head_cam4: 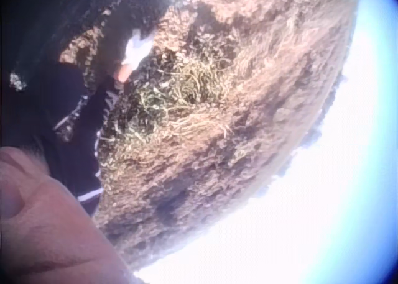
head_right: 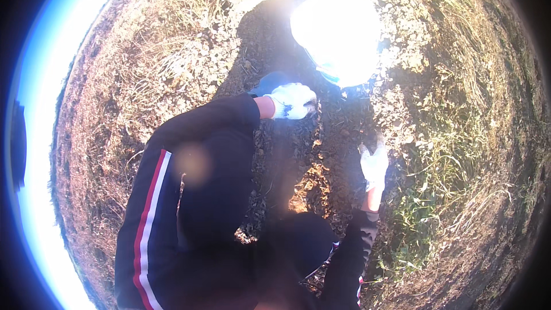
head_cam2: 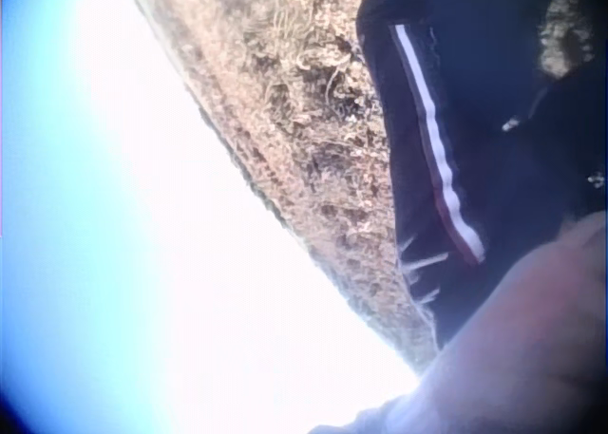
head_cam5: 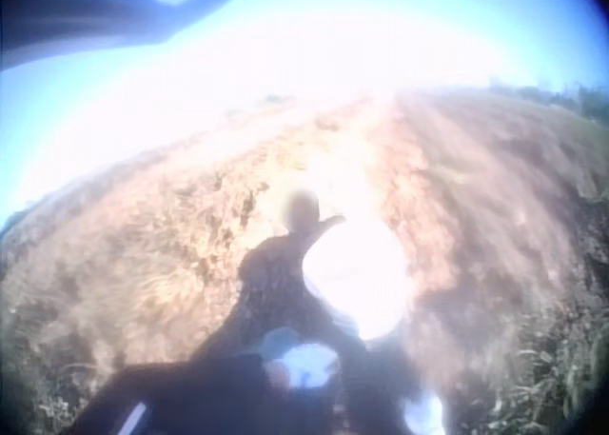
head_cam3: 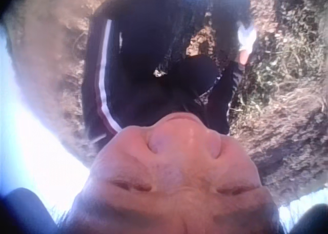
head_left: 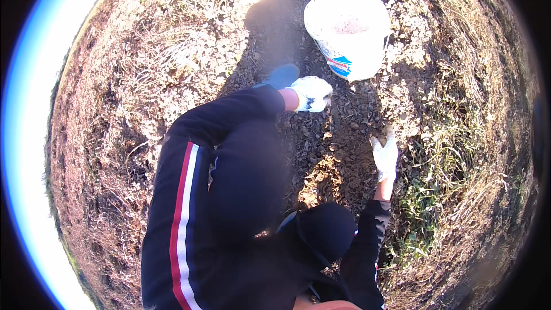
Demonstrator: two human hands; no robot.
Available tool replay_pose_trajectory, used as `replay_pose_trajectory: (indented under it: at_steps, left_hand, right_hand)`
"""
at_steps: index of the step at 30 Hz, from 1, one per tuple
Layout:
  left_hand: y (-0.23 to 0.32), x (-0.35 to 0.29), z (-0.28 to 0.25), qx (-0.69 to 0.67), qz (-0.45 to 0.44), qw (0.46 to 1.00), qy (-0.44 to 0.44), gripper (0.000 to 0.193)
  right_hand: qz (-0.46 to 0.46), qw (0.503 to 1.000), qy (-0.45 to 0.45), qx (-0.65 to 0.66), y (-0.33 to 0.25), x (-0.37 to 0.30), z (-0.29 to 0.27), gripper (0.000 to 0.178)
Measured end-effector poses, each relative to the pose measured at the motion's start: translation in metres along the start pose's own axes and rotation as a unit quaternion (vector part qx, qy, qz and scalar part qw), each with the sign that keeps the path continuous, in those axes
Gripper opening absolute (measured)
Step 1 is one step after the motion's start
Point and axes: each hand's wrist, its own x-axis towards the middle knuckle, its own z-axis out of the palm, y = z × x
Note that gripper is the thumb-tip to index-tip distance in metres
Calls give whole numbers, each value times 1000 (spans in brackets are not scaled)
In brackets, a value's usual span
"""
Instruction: The person walks along a dirt path in a field, carrying a white bucket. They repeatedly squat, pick up small rocks and debris from the ground with gloved hands, and place them into the bucket. The person continues this process along the path, occasionally moving the bucket to a new spot.
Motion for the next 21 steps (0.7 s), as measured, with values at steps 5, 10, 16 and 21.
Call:
replay_pose_trajectory:
  at_steps: [5, 10, 16, 21]
  left_hand:
    - [-22, 65, 34, -15, 42, 991, -123, 32]
    - [-72, 86, 38, -17, 118, 975, -190, 32]
    - [-176, 108, -23, 44, 57, 986, -152, 30]
    - [-271, 142, -59, 14, 58, 990, 129, 32]
  right_hand:
    - [-42, 997, -1, -58, -83, 78, -50, 61]
    - [60, 986, -78, 138, -174, 191, -29, 70]
    - [99, 992, -76, 5, -177, 283, -25, 70]
    - [150, 978, -111, 96, -199, 321, -47, 60]
